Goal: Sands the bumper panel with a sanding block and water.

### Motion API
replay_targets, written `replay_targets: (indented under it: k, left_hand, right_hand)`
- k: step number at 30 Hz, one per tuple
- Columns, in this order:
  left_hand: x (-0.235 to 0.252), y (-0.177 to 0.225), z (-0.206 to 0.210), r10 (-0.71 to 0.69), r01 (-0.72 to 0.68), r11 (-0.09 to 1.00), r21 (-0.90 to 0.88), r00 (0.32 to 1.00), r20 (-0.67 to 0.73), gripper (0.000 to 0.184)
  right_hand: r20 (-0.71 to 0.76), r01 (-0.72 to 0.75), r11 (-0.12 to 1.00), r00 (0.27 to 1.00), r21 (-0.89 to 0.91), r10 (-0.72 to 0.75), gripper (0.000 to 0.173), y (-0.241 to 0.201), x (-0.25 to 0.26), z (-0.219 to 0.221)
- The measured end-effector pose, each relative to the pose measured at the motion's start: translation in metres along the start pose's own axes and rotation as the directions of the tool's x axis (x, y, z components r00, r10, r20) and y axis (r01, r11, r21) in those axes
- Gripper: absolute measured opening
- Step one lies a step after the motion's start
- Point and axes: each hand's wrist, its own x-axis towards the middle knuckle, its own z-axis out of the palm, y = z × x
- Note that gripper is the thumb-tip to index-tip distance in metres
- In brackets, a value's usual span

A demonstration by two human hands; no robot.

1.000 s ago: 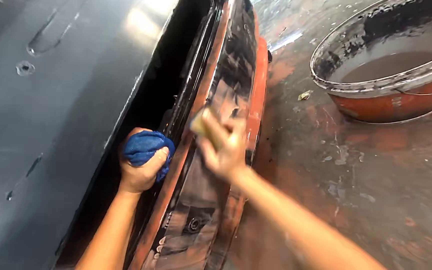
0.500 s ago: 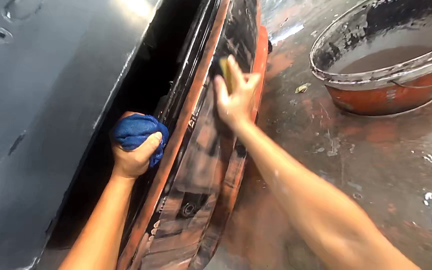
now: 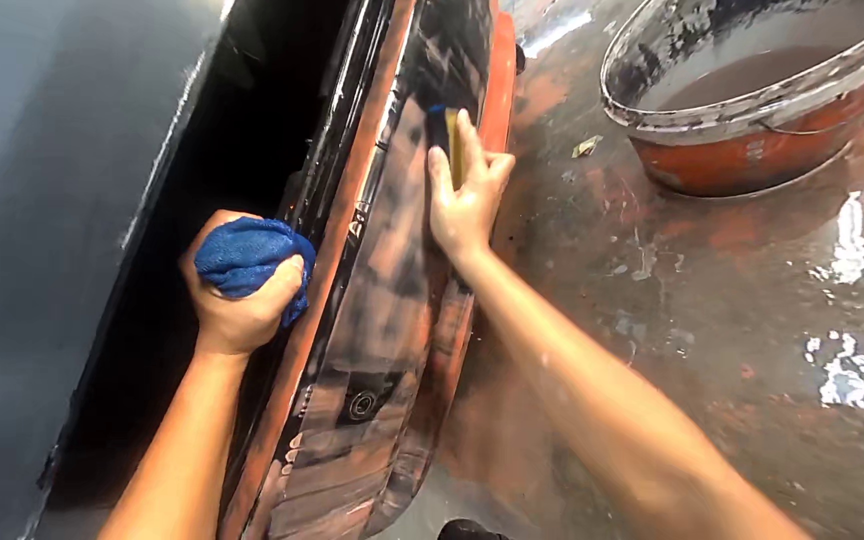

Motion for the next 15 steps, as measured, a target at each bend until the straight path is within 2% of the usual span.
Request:
replay_targets:
  k: [2,4,5,6,8,10,12,13,15]
  left_hand:
    - [0.002,0.001,0.001,0.014,-0.014,1.000,0.012,1.000,0.004,0.038]
    - [0.004,0.002,0.001,0.033,-0.033,0.999,0.030,0.999,0.004,0.038]
    - [0.003,0.002,0.001,0.043,-0.043,0.998,0.044,0.999,0.006,0.039]
    - [0.004,0.001,0.000,0.058,-0.059,0.997,0.057,0.998,0.010,0.039]
    - [0.006,0.000,0.001,0.099,-0.100,0.993,0.064,0.995,0.017,0.038]
    - [0.007,0.000,0.003,0.123,-0.125,0.987,0.105,0.992,0.025,0.037]
    - [0.006,0.003,0.006,0.146,-0.148,0.974,0.172,0.989,0.024,0.035]
    - [0.005,0.006,0.007,0.150,-0.152,0.966,0.209,0.988,0.025,0.035]
    - [0.007,0.011,0.008,0.142,-0.148,0.956,0.255,0.989,0.038,0.034]
  right_hand:
    - [0.106,0.103,0.995,0.989,-0.008,-0.102,0.059,-0.009,-0.097,-0.035]
    - [0.135,0.237,0.970,0.961,0.058,-0.243,0.056,0.017,-0.209,-0.055]
    - [0.156,0.269,0.961,0.949,0.065,-0.276,0.056,0.029,-0.235,-0.059]
    - [0.151,0.290,0.954,0.942,0.080,-0.299,0.056,0.035,-0.232,-0.057]
    - [0.090,0.238,0.963,0.964,0.123,-0.250,0.051,0.032,-0.163,-0.038]
    - [0.002,0.101,0.983,0.995,0.153,-0.103,0.054,0.028,-0.069,-0.012]
    - [-0.019,-0.056,0.994,0.998,0.098,0.058,0.057,0.021,-0.011,0.002]
    - [0.003,-0.090,0.994,0.996,0.067,0.090,0.057,0.016,-0.016,-0.002]
    - [0.138,-0.003,0.999,0.990,0.037,-0.002,0.058,0.000,-0.097,-0.035]
